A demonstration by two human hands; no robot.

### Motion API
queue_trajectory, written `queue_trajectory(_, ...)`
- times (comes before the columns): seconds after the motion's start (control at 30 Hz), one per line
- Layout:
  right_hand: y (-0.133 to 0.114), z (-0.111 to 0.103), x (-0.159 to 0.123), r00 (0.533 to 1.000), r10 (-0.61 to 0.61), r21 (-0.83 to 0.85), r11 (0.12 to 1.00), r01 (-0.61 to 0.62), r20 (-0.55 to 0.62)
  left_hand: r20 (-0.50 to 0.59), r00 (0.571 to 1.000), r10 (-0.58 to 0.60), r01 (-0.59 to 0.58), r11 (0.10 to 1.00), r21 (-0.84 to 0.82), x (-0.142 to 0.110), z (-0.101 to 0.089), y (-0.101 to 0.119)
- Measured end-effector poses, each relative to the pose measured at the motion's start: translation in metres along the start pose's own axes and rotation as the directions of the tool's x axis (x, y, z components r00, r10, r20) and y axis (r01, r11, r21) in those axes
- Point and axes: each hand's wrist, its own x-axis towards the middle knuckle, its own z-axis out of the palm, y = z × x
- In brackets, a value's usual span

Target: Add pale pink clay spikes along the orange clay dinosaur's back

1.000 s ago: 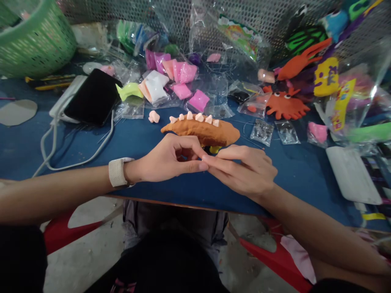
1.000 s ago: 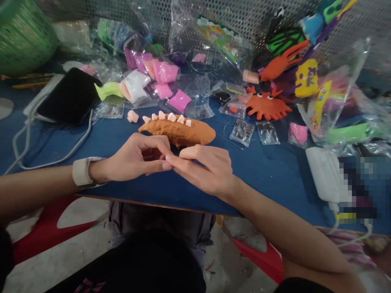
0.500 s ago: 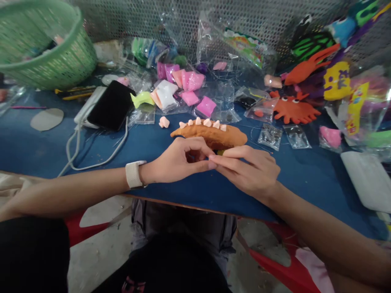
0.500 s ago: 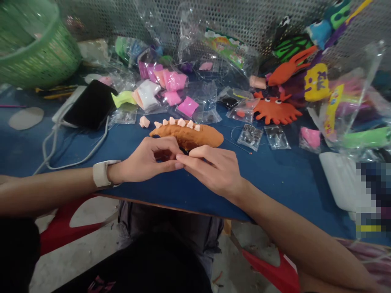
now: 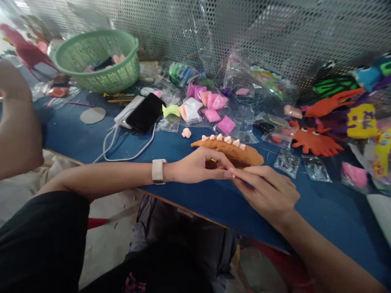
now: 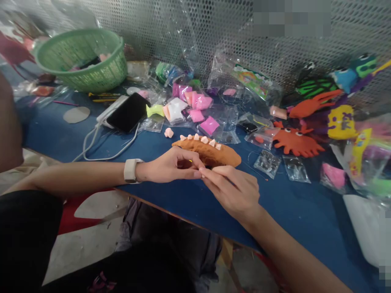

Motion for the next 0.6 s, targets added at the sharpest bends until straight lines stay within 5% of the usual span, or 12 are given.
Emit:
queue_trajectory(0.23,-0.0007,0.0028,-0.0026,1.000,-0.005,-0.038,0.999,0.005,0.012,-0.086,0.996,-0.013,0.018,0.998,0.060,0.0022,0.0020,0.0014)
queue_trajectory(0.43,-0.0005,0.0026,-0.0025,1.000,-0.024,-0.058,0.998,0.025,0.018,0.027,0.998,-0.053,0.056,0.994,-0.096,0.0038,0.0014,0.0042)
queue_trajectory(0.6,0.0006,0.0009,-0.0028,0.998,-0.051,-0.059,0.997,0.052,0.030,0.000,0.998,-0.061,0.061,0.998,0.009,0.0018,0.0011,0.0042)
